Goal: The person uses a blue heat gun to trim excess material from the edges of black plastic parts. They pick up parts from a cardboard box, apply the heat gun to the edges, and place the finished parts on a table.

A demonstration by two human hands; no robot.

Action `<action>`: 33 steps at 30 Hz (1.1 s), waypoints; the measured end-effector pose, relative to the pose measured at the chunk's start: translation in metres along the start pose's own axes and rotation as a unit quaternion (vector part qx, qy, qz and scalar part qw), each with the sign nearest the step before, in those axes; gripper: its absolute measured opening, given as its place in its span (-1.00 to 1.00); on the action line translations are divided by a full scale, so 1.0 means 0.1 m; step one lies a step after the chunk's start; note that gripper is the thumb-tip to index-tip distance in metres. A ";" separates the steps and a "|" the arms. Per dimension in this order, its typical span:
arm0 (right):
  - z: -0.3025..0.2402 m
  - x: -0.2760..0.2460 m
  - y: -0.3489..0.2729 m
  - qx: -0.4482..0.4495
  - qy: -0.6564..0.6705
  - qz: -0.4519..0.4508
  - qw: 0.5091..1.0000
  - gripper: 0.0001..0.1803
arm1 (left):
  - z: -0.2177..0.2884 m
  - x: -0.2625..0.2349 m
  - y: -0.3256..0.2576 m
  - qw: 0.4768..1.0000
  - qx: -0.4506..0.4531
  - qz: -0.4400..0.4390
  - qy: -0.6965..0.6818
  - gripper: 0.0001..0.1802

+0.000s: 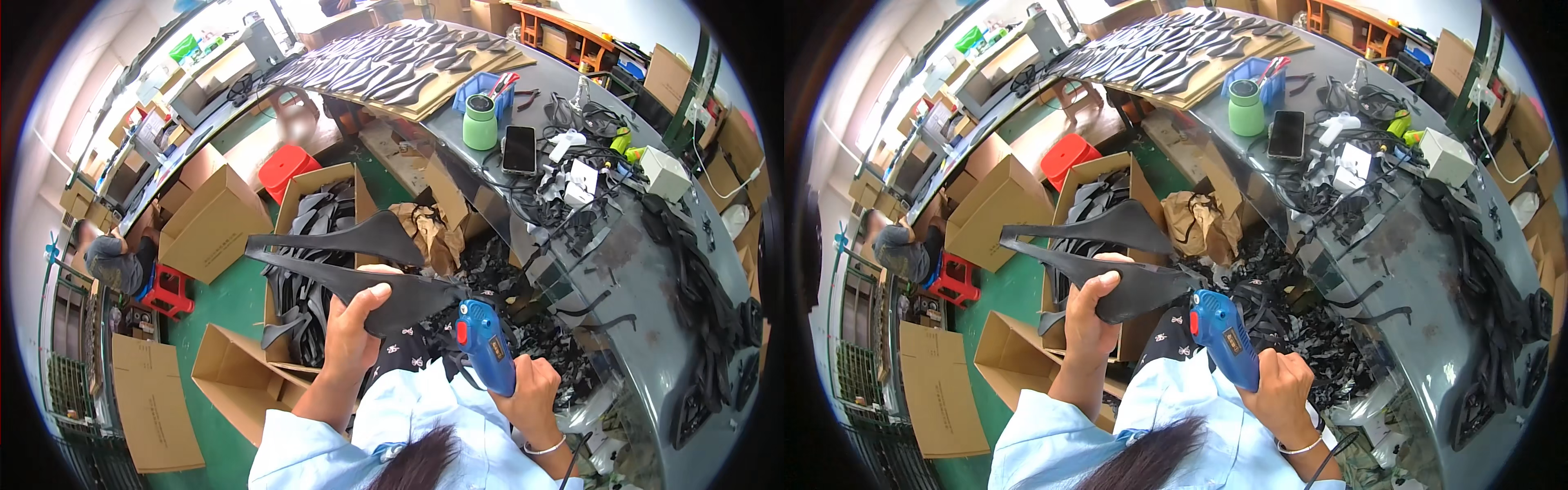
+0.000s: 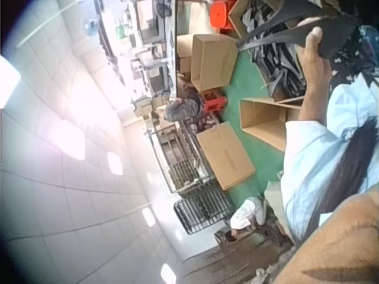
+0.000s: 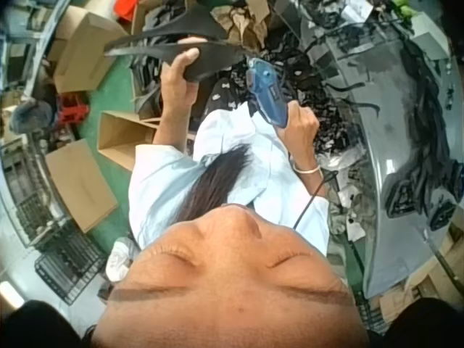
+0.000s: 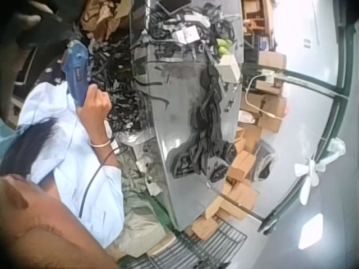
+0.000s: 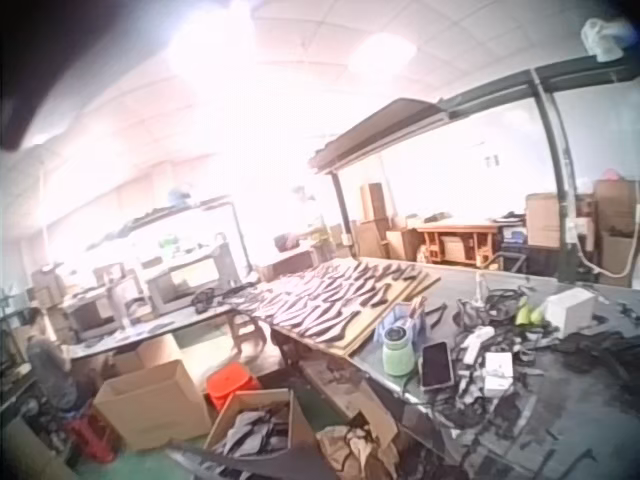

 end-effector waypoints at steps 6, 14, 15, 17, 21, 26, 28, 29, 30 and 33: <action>-0.06 -0.03 0.02 -0.021 -0.001 0.000 1.000 -0.62 | -0.04 0.05 -0.02 0.998 0.033 -0.057 0.021 -0.73; -0.19 0.07 0.05 -0.071 0.007 0.006 0.997 -0.62 | -0.11 -0.04 -0.11 0.988 0.009 -0.053 0.147 -0.74; -0.17 0.09 0.05 -0.056 0.015 0.000 0.998 -0.63 | -0.17 -0.11 -0.10 0.987 -0.001 -0.032 0.155 -0.75; -0.13 0.16 0.02 -0.033 0.038 -0.019 0.999 -0.64 | -0.36 -0.42 -0.14 0.982 -0.010 0.026 0.187 -0.76; -0.03 0.23 -0.03 -0.011 0.017 -0.049 0.999 -0.59 | -0.78 -1.39 -0.42 0.972 -0.108 0.198 0.067 -0.67; 0.04 0.34 -0.06 0.033 0.023 -0.066 0.997 -0.62 | -1.56 -3.11 -1.34 0.821 -0.103 0.555 -0.083 -0.71; 0.04 0.38 -0.06 0.050 0.031 -0.071 0.996 -0.62 | -1.81 -3.51 -1.79 0.749 -0.102 0.648 -0.095 -0.71; 0.03 0.40 -0.05 0.050 0.033 -0.079 0.995 -0.62 | -1.91 -3.63 -1.98 0.712 -0.101 0.687 -0.101 -0.71; 0.02 0.42 -0.05 0.047 0.041 -0.084 0.995 -0.63 | -2.02 -3.73 -2.15 0.689 -0.097 0.709 -0.110 -0.70; -0.02 0.45 -0.01 0.045 0.060 -0.097 0.992 -0.62 | -2.41 -3.87 -2.53 0.630 -0.090 0.762 -0.122 -0.68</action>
Point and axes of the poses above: each hand's wrist, its own y-axis towards the middle knuckle, its own x-axis out of the palm, z = x × y, the point moved 4 cm from there along y, towards the middle knuckle, and after that the axes turned 9 degrees about y, right-handed, at the moved point
